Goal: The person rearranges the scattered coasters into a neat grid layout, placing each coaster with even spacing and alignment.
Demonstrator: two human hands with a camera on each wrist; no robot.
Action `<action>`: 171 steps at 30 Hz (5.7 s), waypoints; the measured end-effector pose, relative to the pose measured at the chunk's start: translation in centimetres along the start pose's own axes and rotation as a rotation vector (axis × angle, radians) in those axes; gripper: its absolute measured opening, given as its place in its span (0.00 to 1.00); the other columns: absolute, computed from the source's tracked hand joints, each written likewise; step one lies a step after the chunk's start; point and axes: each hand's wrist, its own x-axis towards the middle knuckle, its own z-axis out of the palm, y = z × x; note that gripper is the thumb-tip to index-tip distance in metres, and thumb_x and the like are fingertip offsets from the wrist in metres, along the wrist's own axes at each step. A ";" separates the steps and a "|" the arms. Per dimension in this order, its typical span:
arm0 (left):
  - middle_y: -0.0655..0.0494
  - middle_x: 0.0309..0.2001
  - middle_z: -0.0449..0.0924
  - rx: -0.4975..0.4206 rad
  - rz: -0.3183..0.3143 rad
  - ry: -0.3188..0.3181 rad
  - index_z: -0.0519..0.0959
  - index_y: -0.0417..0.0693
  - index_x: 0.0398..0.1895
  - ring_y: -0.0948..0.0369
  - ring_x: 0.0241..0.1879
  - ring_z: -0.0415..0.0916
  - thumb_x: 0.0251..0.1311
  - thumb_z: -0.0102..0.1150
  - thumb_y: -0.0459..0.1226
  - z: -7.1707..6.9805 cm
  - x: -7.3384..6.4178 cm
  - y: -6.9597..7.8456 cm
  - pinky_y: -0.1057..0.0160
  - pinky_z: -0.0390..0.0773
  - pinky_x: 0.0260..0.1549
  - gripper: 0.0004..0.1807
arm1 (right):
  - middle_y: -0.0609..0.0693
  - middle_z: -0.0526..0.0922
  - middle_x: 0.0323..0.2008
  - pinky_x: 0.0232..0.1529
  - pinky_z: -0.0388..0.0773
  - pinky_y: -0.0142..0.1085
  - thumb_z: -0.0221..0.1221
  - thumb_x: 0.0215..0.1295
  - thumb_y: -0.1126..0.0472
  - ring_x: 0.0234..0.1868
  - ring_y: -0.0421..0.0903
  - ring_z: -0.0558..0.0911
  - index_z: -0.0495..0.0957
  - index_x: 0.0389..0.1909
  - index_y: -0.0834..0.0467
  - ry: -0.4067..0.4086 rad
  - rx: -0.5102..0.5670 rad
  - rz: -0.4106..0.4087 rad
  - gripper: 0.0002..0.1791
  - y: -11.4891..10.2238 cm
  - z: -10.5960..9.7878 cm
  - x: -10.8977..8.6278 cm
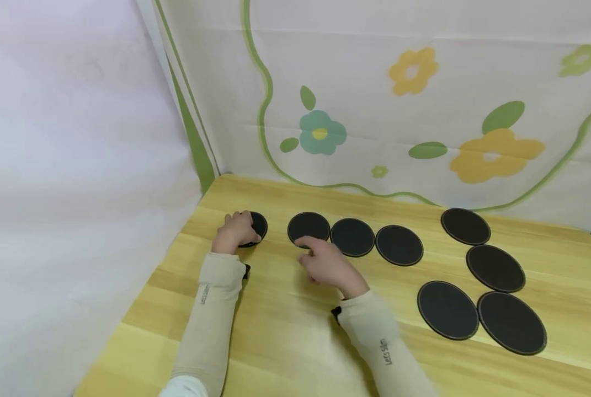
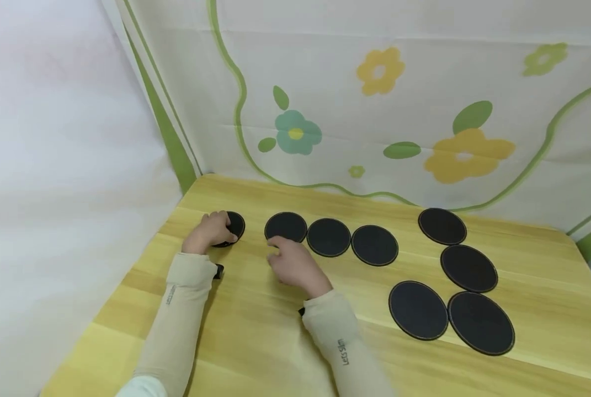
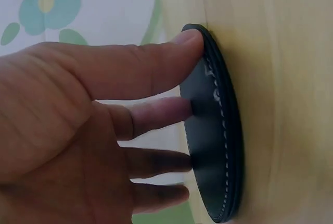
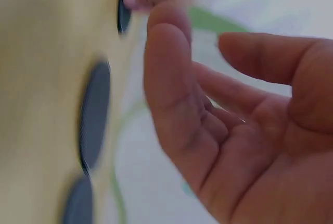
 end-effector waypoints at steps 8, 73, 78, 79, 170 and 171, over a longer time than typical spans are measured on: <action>0.26 0.74 0.47 0.040 -0.039 0.001 0.46 0.35 0.79 0.32 0.71 0.49 0.65 0.67 0.45 0.0 0.9 1.4 0.30 0.57 0.63 0.51 | 0.67 0.69 0.64 0.40 0.84 0.52 0.52 0.76 0.63 0.43 0.60 0.85 0.65 0.74 0.57 -0.084 0.331 0.025 0.27 1.1 1.5 1.2; 0.38 0.27 0.79 -0.949 0.728 -0.199 0.51 0.53 0.82 0.58 0.19 0.79 0.76 0.50 0.30 2.5 0.3 11.5 0.60 0.83 0.23 0.36 | 0.61 0.84 0.28 0.32 0.85 0.41 0.46 0.81 0.67 0.24 0.49 0.85 0.53 0.81 0.46 0.407 0.536 -0.060 0.32 5.4 -9.1 -1.2; 0.38 0.25 0.80 -0.955 0.736 -0.193 0.53 0.54 0.82 0.59 0.17 0.77 0.76 0.50 0.31 3.8 0.1 13.0 0.62 0.81 0.20 0.35 | 0.60 0.82 0.27 0.28 0.82 0.39 0.45 0.81 0.66 0.23 0.47 0.82 0.51 0.81 0.48 0.439 0.473 -0.058 0.32 6.3 -9.8 -2.5; 0.36 0.26 0.80 -0.956 0.734 -0.202 0.53 0.54 0.82 0.59 0.16 0.76 0.76 0.50 0.31 4.1 0.0 13.4 0.62 0.81 0.20 0.35 | 0.60 0.82 0.27 0.27 0.82 0.39 0.45 0.81 0.66 0.22 0.47 0.82 0.51 0.81 0.48 0.440 0.468 -0.057 0.32 6.5 -9.9 -2.9; 0.43 0.26 0.82 -0.923 0.361 -0.487 0.60 0.51 0.79 0.58 0.14 0.74 0.71 0.50 0.26 16.6 -1.4 26.7 0.62 0.78 0.14 0.34 | 0.56 0.79 0.22 0.26 0.82 0.41 0.44 0.80 0.63 0.22 0.47 0.80 0.35 0.80 0.66 0.313 0.038 0.541 0.37 15.9 -15.5 -12.2; 0.43 0.26 0.82 -0.925 0.357 -0.487 0.60 0.51 0.79 0.58 0.14 0.74 0.71 0.50 0.26 16.6 -1.4 26.7 0.62 0.78 0.14 0.34 | 0.55 0.79 0.22 0.26 0.82 0.41 0.44 0.80 0.62 0.22 0.47 0.80 0.35 0.80 0.66 0.311 0.035 0.542 0.37 15.8 -15.4 -12.2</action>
